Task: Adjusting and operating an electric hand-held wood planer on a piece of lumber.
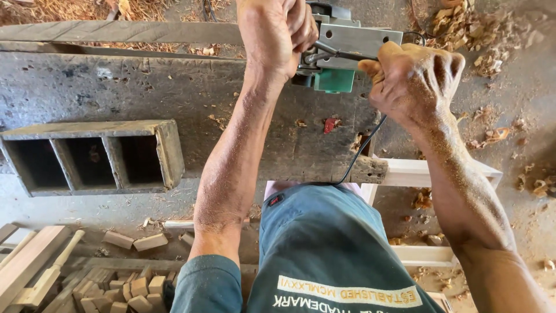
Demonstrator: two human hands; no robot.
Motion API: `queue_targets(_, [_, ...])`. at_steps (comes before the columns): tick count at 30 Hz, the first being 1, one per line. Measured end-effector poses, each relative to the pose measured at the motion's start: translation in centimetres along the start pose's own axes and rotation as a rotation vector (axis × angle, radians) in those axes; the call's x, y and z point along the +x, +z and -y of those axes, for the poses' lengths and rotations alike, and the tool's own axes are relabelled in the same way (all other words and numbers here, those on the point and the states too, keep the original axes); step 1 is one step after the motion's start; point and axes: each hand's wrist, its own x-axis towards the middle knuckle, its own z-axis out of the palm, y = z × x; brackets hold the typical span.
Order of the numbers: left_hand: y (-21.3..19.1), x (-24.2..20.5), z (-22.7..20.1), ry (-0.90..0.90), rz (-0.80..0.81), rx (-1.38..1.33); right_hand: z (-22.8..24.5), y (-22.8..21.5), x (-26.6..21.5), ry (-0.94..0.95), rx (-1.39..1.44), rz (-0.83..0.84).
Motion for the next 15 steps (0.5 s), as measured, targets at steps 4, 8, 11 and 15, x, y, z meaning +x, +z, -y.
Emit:
queue_targets(4, [-0.8, 0.4, 0.2, -0.005, -0.014, 0.004, 0.2, 0.0, 0.8, -0.008, -0.043, 0.046])
queue_targets(8, [-0.4, -0.1, -0.9, 0.144, -0.053, 0.269, -1.7, 0.4, 1.5, -0.02, -0.088, 0.064])
queue_targets(11, [2.3, -0.7, -1.9, 0.054, -0.095, 0.116, -6.8, 3.1, 1.2, -0.068, 0.025, 0.253])
queue_targets(15, [2.7, 0.1, -0.8, 0.183, 0.069, 0.023, -8.2, 2.6, 2.3, -0.05, 0.365, 0.164])
